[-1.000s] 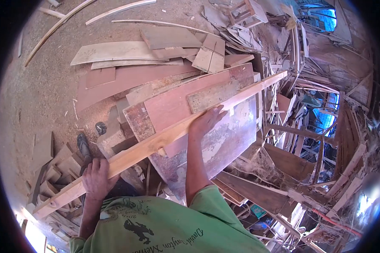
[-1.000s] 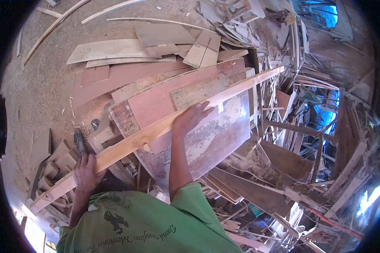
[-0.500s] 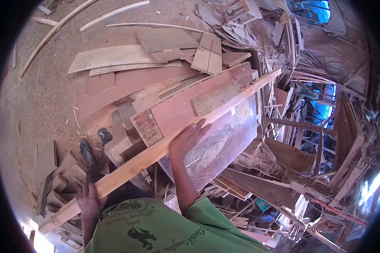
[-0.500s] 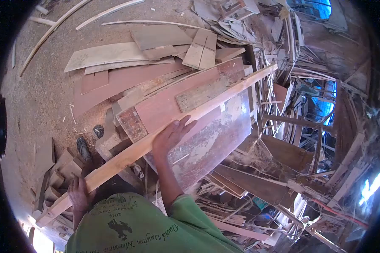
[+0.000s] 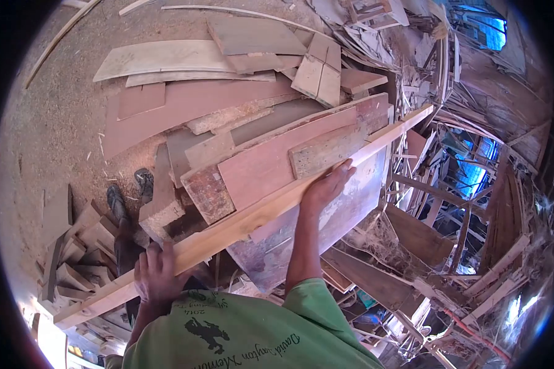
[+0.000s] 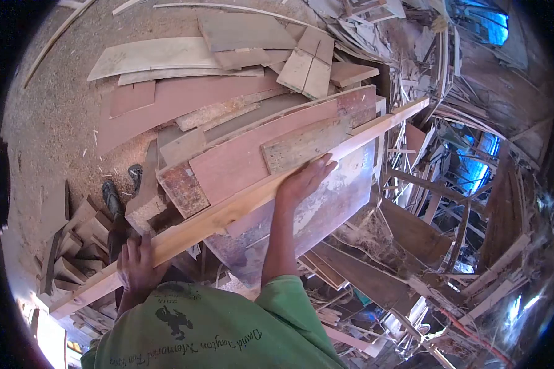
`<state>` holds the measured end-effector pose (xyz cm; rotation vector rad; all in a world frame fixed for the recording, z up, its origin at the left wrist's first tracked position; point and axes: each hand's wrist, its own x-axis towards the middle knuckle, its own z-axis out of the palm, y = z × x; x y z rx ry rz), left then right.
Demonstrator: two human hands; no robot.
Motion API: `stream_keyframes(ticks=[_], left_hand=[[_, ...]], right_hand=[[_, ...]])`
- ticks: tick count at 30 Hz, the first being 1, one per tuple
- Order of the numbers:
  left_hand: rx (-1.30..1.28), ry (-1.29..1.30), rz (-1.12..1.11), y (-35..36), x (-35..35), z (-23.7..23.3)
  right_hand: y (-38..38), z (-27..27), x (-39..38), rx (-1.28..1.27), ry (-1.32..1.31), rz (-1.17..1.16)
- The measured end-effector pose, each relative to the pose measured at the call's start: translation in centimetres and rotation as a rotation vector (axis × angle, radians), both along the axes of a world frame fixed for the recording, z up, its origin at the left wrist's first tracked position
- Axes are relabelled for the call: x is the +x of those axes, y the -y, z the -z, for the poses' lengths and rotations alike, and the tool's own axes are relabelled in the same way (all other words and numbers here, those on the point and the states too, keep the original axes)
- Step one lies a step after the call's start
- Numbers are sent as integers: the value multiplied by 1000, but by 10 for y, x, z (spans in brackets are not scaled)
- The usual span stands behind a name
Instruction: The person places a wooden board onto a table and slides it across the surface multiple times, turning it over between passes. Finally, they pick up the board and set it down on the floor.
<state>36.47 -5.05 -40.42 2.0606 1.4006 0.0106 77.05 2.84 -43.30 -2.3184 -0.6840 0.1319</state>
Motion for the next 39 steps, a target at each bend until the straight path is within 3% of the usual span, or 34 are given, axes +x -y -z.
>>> stream_keyframes(ticks=[2, 5, 16, 20, 22, 23, 24, 28, 30, 35, 37, 38, 39], left_hand=[[54, 67, -9, -6, 20, 1], [305, 17, 106, -12, 39, 5], [244, 60, 143, -39, 121, -1], [200, 59, 126, -44, 135, -6], [160, 65, 112, -48, 137, -10], [139, 68, 104, -48, 136, -13], [132, 64, 94, -47, 136, -14], [95, 68, 72, -45, 136, -14], [83, 106, 60, -46, 134, -15], [210, 190, 144, -21, 79, 9], [107, 135, 116, -4, -4, -2], [-94, 23, 120, 2, -51, -13], [-83, -60, 99, 20, -101, -13]], right_hand=[[-5, 4, 25, 81, -36, 4], [-8, 3, 51, -43, 36, 1], [-27, 10, 141, 67, -14, -3], [-28, 7, 159, -66, 80, -39], [-31, 3, 157, -128, 89, -47], [-35, 7, 152, 9, -11, 63], [-35, 5, 139, -9, -40, 69], [0, 15, 70, 18, -74, 55], [1, 0, 3, -128, 23, 22], [3, -4, -14, -74, 46, -10], [0, -3, -14, -85, 56, -19], [1, -4, -13, -91, 61, -22], [1, -4, -13, -97, 68, -25]])
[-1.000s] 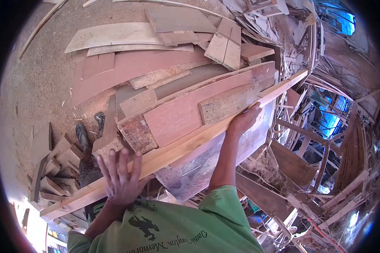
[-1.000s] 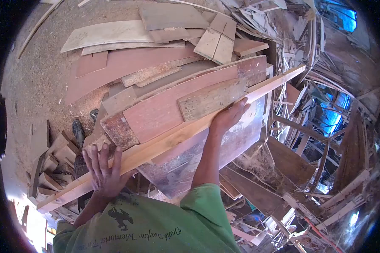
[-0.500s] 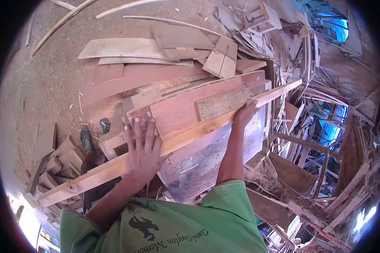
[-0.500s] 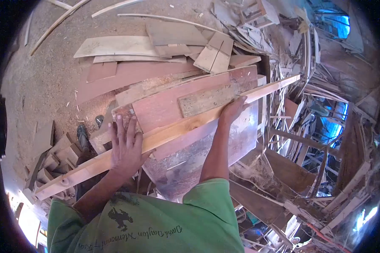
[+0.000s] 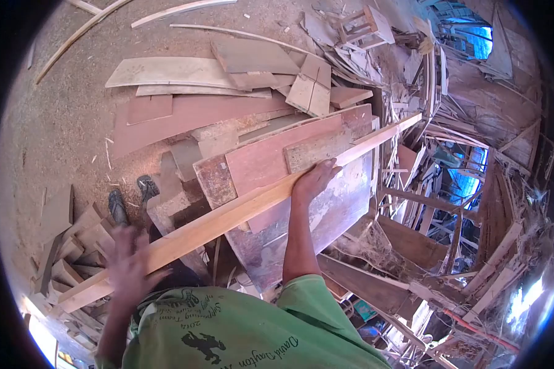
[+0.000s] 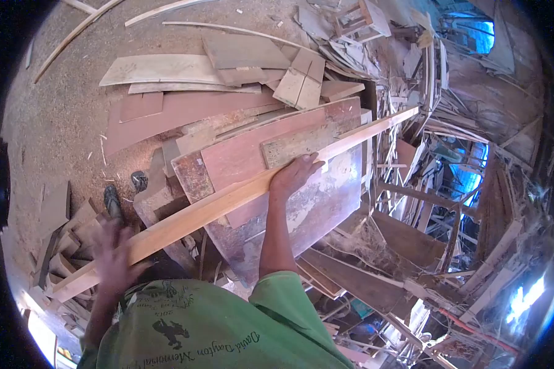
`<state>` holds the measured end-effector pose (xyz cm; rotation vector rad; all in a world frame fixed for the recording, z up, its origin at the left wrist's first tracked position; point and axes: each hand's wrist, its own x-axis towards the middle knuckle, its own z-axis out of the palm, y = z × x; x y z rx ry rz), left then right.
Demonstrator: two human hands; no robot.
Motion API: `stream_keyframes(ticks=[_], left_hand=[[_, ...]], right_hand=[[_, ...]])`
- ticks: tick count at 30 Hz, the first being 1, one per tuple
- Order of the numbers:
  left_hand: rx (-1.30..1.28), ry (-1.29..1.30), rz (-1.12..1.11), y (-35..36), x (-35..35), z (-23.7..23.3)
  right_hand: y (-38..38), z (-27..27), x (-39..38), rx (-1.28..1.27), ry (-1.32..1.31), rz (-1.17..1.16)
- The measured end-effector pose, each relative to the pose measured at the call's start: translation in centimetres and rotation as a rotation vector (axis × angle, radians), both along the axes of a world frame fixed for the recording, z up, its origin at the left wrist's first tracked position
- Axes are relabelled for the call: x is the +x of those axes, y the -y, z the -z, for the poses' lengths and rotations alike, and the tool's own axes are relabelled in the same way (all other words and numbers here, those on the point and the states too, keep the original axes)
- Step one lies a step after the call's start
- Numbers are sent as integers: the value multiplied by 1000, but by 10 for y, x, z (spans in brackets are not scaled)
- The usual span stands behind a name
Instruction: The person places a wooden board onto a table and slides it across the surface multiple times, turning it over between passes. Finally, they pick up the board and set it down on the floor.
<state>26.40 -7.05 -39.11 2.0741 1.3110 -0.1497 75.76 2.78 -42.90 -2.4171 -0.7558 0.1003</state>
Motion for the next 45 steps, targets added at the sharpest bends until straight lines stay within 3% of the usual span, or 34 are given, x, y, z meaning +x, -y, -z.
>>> stream_keyframes(ticks=[1, 3, 6, 11, 14, 20, 26, 29, 33, 34, 39, 40, 41, 45], left_hand=[[230, -97, 24, 21, -54, 7], [239, -114, -63, 36, -127, 10], [-24, -155, -77, 77, -172, 38], [63, -130, -47, 54, -126, 31], [-66, -150, -74, 50, -93, 30], [127, -53, -63, 6, 8, 26], [97, -81, -6, -11, 81, 25], [49, -29, -17, -32, 127, 17], [-11, -66, -61, -33, 140, 13], [-16, -69, -72, -35, 141, 10], [-2, -55, -114, -35, 145, 5], [0, -50, -124, -35, 145, 3], [-1, -45, -131, -36, 146, 2], [-21, -40, -102, -33, 142, 5]], right_hand=[[1, 1, 0, -8, 5, -2], [0, 0, 1, -20, 20, -6], [-2, 0, 5, -27, 17, 10], [-10, 5, 42, 4, 35, 16], [-15, 12, 88, 4, 75, 34], [-26, 16, 188, 116, -143, -10], [-43, 22, 281, 278, -213, -73], [-54, 24, 331, 223, -181, -99], [-63, 17, 334, 134, -107, 11], [-69, 16, 321, 85, 10, 128], [-41, 15, 278, 269, -375, -44], [-19, 29, 260, 200, -250, -55], [-9, 16, 186, 289, -374, -91], [14, 0, -22, -73, -63, 2]])
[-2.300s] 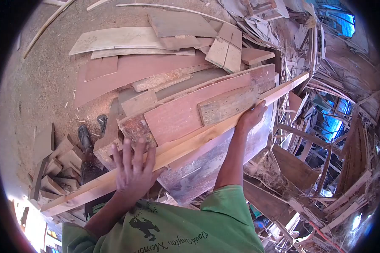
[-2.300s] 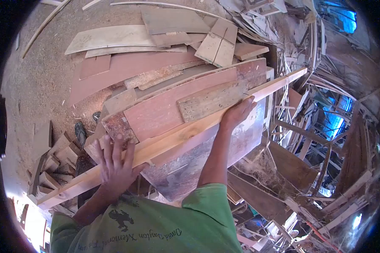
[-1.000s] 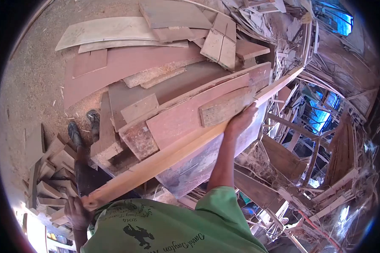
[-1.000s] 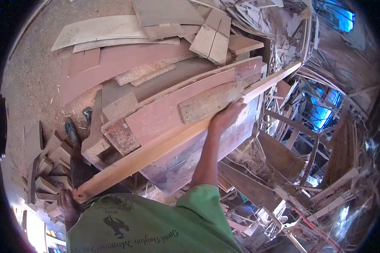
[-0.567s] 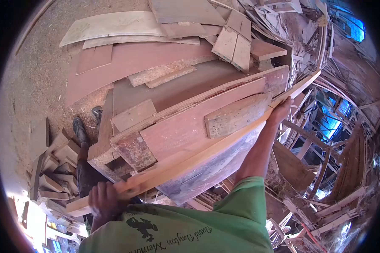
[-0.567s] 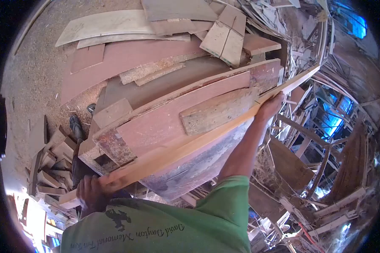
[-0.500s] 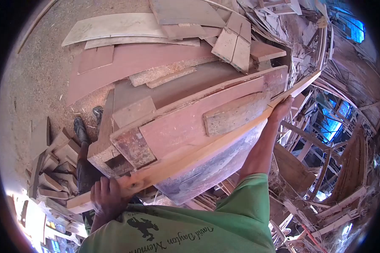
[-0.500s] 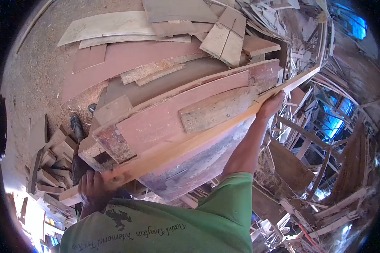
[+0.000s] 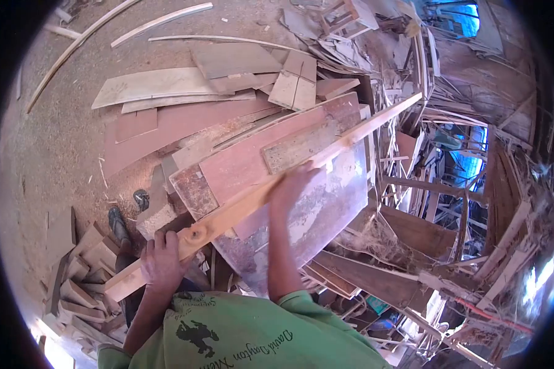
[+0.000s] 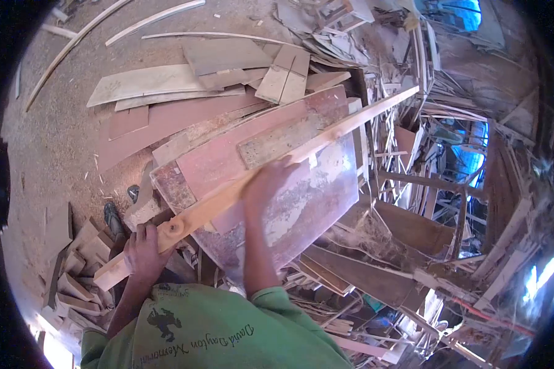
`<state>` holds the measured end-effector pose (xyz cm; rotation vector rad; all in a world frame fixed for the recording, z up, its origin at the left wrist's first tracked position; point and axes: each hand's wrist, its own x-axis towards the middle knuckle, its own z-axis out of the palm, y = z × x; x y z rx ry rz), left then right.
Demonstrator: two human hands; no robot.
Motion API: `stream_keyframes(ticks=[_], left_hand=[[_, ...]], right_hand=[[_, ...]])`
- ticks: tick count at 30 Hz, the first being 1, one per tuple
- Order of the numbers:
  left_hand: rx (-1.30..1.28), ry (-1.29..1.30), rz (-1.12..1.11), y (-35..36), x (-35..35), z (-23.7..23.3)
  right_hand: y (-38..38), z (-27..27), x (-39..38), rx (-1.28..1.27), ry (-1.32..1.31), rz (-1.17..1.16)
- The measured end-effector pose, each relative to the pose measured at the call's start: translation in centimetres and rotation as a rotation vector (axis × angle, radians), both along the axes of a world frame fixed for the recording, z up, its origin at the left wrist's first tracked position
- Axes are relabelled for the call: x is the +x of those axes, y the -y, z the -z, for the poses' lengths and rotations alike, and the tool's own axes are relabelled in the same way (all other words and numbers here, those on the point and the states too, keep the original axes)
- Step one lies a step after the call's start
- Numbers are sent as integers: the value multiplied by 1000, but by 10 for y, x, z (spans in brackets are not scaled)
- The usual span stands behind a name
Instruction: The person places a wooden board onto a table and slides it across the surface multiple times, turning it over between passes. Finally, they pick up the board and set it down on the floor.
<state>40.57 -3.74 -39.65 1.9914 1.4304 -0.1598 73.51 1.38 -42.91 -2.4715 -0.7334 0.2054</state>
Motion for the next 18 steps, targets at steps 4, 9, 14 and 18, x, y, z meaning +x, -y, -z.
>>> stream_keyframes(ticks=[4, 9, 14, 18], left_hand=[[57, 93, 83, -5, -21, -7], [174, 85, 248, 17, -138, -3], [251, 121, 289, 24, -147, 14], [271, 98, 295, 6, -95, 14]], right_hand=[[-7, -8, -38, 6, 33, 7], [-3, 0, -31, 37, 81, -32], [-15, -5, -21, 43, 67, 11], [-21, 8, 43, 76, 118, 50]])
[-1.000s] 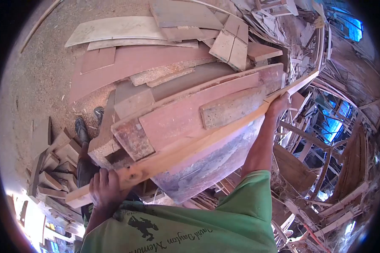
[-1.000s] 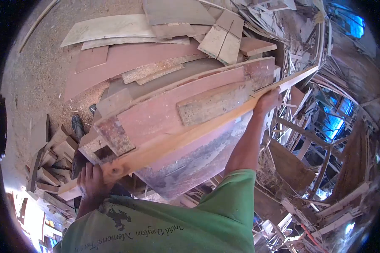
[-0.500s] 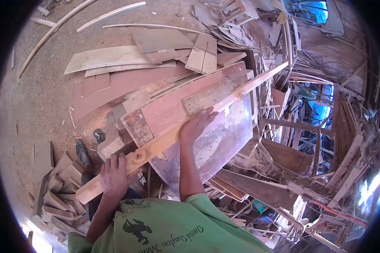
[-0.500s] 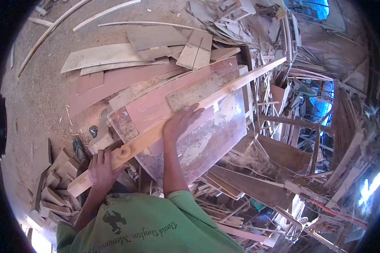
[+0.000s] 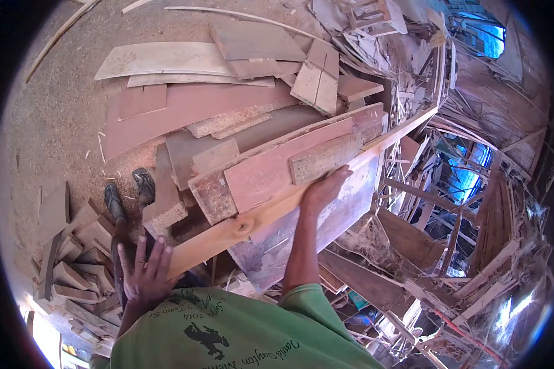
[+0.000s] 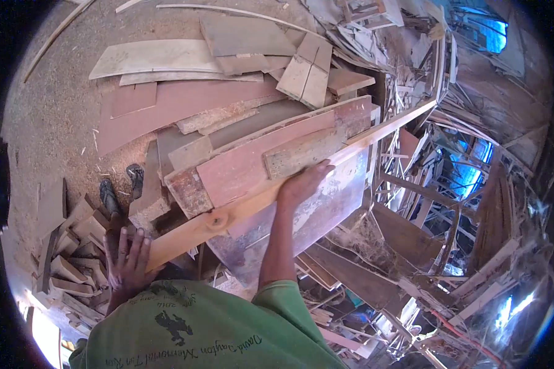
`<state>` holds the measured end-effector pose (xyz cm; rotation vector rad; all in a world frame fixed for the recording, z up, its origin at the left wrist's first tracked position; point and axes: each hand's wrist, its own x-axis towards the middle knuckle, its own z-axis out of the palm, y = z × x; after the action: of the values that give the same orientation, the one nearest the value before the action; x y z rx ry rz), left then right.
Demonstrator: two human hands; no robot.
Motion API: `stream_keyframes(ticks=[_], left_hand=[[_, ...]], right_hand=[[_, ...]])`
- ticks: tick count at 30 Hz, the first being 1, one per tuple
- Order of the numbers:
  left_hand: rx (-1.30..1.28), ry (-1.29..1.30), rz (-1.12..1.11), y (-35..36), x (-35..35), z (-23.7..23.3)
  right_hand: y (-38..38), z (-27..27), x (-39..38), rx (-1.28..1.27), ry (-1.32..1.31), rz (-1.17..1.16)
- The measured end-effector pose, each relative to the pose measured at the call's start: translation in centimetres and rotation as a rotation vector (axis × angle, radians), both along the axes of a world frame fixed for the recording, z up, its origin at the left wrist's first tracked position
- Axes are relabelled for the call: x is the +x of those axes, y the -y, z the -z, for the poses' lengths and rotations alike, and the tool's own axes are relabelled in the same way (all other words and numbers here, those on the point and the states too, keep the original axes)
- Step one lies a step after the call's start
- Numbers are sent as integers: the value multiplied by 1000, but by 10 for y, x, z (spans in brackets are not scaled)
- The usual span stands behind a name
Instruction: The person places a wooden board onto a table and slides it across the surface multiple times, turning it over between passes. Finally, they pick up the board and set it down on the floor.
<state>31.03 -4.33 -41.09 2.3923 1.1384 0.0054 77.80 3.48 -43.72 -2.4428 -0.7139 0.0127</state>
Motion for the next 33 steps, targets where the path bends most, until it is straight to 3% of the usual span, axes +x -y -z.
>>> stream_keyframes(ticks=[5, 6, 8, 14, 18, 22, 25, 27, 29, 31, 33], left_hand=[[85, 45, -14, -22, 86, 1], [112, 75, -19, -25, 104, 5], [145, 114, -48, -27, 136, 12], [188, 183, -28, -52, 227, 7], [239, 286, -52, -58, 277, 13], [179, 257, -83, -60, 282, 3], [118, 213, -79, -63, 285, -8], [84, 165, -69, -69, 285, -25], [40, 107, -62, -68, 288, -46], [52, 93, -46, -60, 290, -54], [75, 77, -24, -48, 292, -51]], right_hand=[[-26, -4, 92, 223, -290, 74], [-31, 4, 117, 407, -366, -11], [-37, 2, 147, 336, -320, -4], [-50, 20, 279, 475, -422, -80], [-66, 11, 325, 200, -279, -42], [-70, 4, 319, 73, -158, -33], [-65, 27, 326, 171, -42, -45], [-36, 62, 359, -322, 365, -358], [-47, 10, 273, -346, 48, -103], [-23, 71, 296, -453, 314, -253], [-24, 22, 229, -326, 90, -120]])
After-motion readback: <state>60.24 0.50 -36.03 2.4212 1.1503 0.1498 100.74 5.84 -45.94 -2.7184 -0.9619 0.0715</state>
